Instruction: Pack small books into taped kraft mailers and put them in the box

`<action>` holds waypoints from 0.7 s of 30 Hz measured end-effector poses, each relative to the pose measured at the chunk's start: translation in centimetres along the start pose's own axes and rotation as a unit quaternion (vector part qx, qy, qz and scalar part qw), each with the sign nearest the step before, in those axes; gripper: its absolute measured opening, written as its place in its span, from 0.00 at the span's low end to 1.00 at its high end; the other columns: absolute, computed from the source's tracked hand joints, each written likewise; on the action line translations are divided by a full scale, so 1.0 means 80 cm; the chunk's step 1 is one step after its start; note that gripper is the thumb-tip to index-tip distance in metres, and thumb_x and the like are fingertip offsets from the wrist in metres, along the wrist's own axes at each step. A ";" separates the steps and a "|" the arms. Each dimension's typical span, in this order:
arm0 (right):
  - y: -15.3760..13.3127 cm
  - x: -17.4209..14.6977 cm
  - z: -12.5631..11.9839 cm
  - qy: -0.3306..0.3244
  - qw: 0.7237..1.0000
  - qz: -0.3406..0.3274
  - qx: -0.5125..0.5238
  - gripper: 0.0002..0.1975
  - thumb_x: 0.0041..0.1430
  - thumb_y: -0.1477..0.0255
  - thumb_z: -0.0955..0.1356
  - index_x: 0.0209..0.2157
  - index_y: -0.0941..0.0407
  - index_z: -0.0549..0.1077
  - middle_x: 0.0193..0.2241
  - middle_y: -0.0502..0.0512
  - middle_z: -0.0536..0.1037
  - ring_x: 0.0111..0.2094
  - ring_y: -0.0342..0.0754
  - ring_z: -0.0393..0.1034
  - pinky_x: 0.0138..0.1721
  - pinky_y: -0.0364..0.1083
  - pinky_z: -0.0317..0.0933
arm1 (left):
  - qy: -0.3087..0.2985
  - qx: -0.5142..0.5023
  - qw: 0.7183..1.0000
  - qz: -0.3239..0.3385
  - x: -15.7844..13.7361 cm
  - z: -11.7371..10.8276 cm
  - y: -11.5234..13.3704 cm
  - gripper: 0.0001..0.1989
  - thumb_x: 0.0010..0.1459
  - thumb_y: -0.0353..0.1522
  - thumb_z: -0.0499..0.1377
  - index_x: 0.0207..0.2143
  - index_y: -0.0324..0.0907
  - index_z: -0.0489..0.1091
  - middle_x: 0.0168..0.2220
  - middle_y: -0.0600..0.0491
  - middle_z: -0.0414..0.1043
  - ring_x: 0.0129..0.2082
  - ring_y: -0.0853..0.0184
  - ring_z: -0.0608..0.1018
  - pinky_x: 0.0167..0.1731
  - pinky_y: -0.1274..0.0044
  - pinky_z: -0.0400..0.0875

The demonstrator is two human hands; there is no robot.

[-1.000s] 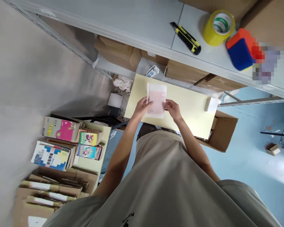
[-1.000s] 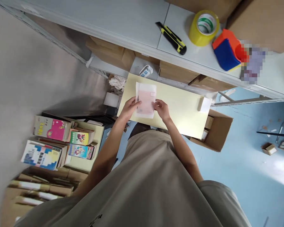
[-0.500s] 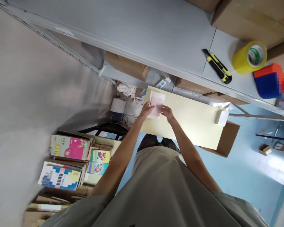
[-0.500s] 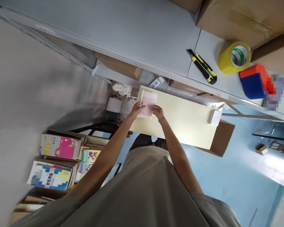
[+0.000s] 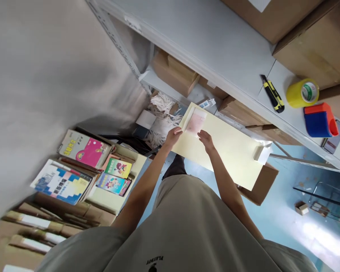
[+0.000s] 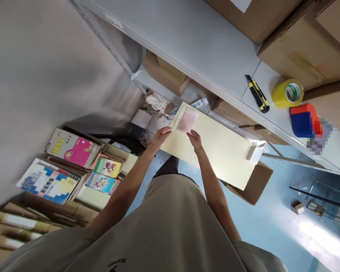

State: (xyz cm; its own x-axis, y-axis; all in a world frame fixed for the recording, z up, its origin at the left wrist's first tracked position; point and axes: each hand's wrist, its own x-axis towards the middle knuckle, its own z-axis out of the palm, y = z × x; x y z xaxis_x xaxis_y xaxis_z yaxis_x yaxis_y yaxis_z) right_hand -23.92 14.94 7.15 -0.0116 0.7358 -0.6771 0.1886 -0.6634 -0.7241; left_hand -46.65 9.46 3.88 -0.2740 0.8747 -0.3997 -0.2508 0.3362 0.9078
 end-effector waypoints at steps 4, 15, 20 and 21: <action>0.023 -0.057 -0.005 -0.063 0.997 -0.038 0.000 0.32 0.52 0.52 0.84 0.55 0.50 0.84 0.69 0.64 0.83 0.73 0.63 0.76 0.74 0.62 0.70 | 0.045 -0.026 0.996 -0.074 -0.094 -0.025 0.006 0.23 0.50 0.43 0.78 0.45 0.42 0.83 0.59 0.31 0.86 0.67 0.37 0.83 0.70 0.44 0.74; 0.146 -0.202 0.059 -0.270 0.961 -0.050 -0.019 0.34 0.45 0.45 0.86 0.49 0.49 0.86 0.56 0.61 0.91 0.63 0.65 0.85 0.73 0.64 0.72 | 0.221 -0.135 0.966 -0.022 -0.417 -0.131 -0.024 0.27 0.49 0.45 0.84 0.48 0.43 0.87 0.53 0.41 0.90 0.54 0.50 0.88 0.64 0.56 0.77; 0.198 -0.277 0.114 -0.356 0.933 -0.034 -0.054 0.36 0.45 0.42 0.86 0.49 0.50 0.86 0.55 0.62 0.92 0.60 0.64 0.87 0.71 0.63 0.73 | 0.315 -0.142 0.938 -0.005 -0.534 -0.180 -0.047 0.28 0.47 0.48 0.85 0.46 0.43 0.87 0.50 0.42 0.90 0.52 0.50 0.88 0.61 0.58 0.78; 0.205 -0.291 0.123 -0.374 0.924 -0.034 -0.064 0.36 0.46 0.41 0.86 0.49 0.49 0.86 0.55 0.62 0.91 0.59 0.63 0.87 0.71 0.63 0.73 | 0.334 -0.143 0.932 0.000 -0.552 -0.189 -0.050 0.28 0.48 0.47 0.85 0.46 0.43 0.87 0.50 0.42 0.90 0.52 0.49 0.88 0.61 0.58 0.78</action>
State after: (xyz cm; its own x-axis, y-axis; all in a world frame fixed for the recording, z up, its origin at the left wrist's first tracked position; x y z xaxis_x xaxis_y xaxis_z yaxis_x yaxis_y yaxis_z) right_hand -30.17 -14.40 9.70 -0.6952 0.4432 -0.5660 0.2761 -0.5623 -0.7794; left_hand -47.56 -35.79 16.00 -0.7668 0.4305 -0.4762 -0.4621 0.1448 0.8749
